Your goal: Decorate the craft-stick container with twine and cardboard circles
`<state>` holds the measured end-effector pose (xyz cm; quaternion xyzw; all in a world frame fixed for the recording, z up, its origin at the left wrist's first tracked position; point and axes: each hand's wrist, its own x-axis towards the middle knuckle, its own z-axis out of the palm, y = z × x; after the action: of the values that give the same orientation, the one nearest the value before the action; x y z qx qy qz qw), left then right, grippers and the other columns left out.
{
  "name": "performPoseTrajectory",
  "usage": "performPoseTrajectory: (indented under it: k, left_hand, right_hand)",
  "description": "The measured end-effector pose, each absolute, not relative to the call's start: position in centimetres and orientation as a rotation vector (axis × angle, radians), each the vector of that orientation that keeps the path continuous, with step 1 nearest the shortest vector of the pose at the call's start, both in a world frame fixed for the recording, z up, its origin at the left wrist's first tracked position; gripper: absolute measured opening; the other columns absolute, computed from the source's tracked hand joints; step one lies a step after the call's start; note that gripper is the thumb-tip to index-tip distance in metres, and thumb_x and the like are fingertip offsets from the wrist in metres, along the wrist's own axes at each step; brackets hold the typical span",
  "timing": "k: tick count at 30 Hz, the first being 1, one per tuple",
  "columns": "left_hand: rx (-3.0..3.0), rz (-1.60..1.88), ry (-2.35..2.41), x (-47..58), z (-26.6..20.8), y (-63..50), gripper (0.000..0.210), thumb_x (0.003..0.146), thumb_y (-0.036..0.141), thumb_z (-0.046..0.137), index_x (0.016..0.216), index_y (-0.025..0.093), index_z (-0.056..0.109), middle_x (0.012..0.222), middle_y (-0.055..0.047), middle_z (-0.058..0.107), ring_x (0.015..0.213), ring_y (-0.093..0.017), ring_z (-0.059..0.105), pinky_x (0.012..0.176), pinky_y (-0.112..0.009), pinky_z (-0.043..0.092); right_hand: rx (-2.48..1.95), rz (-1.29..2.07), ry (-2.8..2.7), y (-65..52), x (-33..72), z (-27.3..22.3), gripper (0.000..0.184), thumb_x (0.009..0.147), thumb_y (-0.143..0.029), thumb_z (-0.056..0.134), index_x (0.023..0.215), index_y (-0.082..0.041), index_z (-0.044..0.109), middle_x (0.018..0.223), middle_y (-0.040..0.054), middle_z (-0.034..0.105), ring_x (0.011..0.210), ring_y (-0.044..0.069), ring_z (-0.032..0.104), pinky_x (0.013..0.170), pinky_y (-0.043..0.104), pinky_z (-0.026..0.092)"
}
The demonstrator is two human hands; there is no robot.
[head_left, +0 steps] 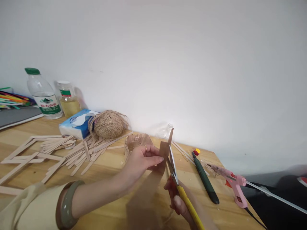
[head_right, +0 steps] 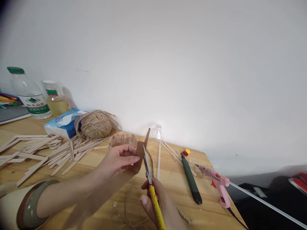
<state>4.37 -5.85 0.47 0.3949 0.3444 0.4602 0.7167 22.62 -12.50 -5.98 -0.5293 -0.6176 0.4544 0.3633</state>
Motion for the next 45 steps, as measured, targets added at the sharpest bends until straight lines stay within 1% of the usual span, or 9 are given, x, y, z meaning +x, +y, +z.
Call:
performPoseTrajectory:
  k: [4,11,18,23,27,33,39,43,45]
  left_hand:
    - [0.799,0.975,0.741,4.5,0.2,-6.2,0.018,0.06,0.02,0.074,0.067,0.014,0.059,0.062,0.001,0.063,0.059,-0.011,0.059,0.06,-0.025,0.045]
    - [0.803,0.928,0.74,4.3,0.7,-6.6,0.018,0.061,0.021,0.073,0.067,0.013,0.059,0.064,0.0,0.064,0.06,-0.01,0.058,0.054,-0.021,0.043]
    - [0.714,0.841,0.737,4.4,1.0,-6.5,0.027,0.052,0.023,0.078,0.062,0.012,0.055,0.058,-0.002,0.063,0.055,-0.012,0.059,0.05,-0.02,0.041]
    - [0.79,0.863,0.731,4.1,0.6,-6.7,0.02,0.064,0.023,0.075,0.07,0.014,0.058,0.068,-0.002,0.066,0.064,-0.012,0.063,0.057,-0.021,0.045]
    - [0.809,0.849,0.713,4.0,0.4,-6.7,0.019,0.065,0.023,0.074,0.068,0.014,0.057,0.068,-0.002,0.066,0.064,-0.012,0.062,0.058,-0.022,0.045]
    - [0.802,0.864,0.75,3.8,0.6,-6.6,0.02,0.064,0.021,0.074,0.068,0.015,0.056,0.065,0.001,0.062,0.062,-0.011,0.06,0.058,-0.022,0.046]
    - [0.84,0.83,0.757,3.8,0.8,-6.5,0.019,0.064,0.022,0.073,0.069,0.015,0.056,0.065,0.0,0.064,0.06,-0.011,0.062,0.055,-0.022,0.046]
    - [0.847,0.648,0.699,3.7,0.5,-6.4,0.026,0.059,0.019,0.074,0.081,0.015,0.059,0.074,-0.002,0.066,0.06,-0.013,0.063,0.048,-0.021,0.044]
    - [0.838,0.526,0.649,3.7,0.4,-6.4,0.028,0.057,0.016,0.072,0.082,0.014,0.06,0.071,-0.002,0.066,0.057,-0.014,0.063,0.049,-0.022,0.045]
  right_hand:
    - [-1.401,1.199,-1.632,-12.1,22.1,-6.0,0.053,0.068,-0.072,0.054,0.084,-0.022,0.057,0.055,-0.0045,0.039,0.048,0.012,0.038,0.045,0.025,0.031]
    - [-1.439,1.231,-1.666,-11.7,22.2,-5.7,0.058,0.067,-0.076,0.05,0.081,-0.02,0.055,0.052,-0.005,0.037,0.046,0.011,0.036,0.043,0.025,0.029]
    - [-1.45,1.248,-1.658,-11.1,22.3,-6.4,0.065,0.061,-0.083,0.047,0.07,-0.019,0.052,0.054,-0.0033,0.044,0.047,0.01,0.039,0.042,0.023,0.03]
    - [-1.418,1.218,-1.641,-12.0,22.0,-5.2,0.063,0.065,-0.081,0.046,0.069,-0.019,0.052,0.057,-0.002,0.044,0.051,0.012,0.041,0.045,0.024,0.033]
    - [-1.401,1.202,-1.62,-12.5,21.8,-4.4,0.058,0.068,-0.078,0.047,0.068,-0.02,0.051,0.059,-0.0013,0.044,0.052,0.013,0.041,0.047,0.025,0.034]
    - [-1.419,1.23,-1.591,-12.5,22.1,-4.7,0.061,0.063,-0.08,0.05,0.062,-0.019,0.048,0.054,-0.0028,0.041,0.047,0.01,0.036,0.041,0.023,0.026]
    - [-1.417,1.246,-1.585,-12.9,22.2,-3.9,0.059,0.066,-0.077,0.05,0.066,-0.019,0.047,0.054,-0.0035,0.038,0.047,0.009,0.034,0.039,0.022,0.021]
    - [-1.415,1.208,-1.59,-13.0,22.4,-2.7,0.058,0.067,-0.077,0.05,0.066,-0.019,0.048,0.055,-0.0024,0.04,0.048,0.009,0.036,0.038,0.021,0.022]
    - [-1.411,1.19,-1.567,-13.2,22.3,-1.9,0.057,0.069,-0.075,0.05,0.069,-0.019,0.048,0.058,-0.0026,0.04,0.047,0.009,0.034,0.038,0.021,0.022]
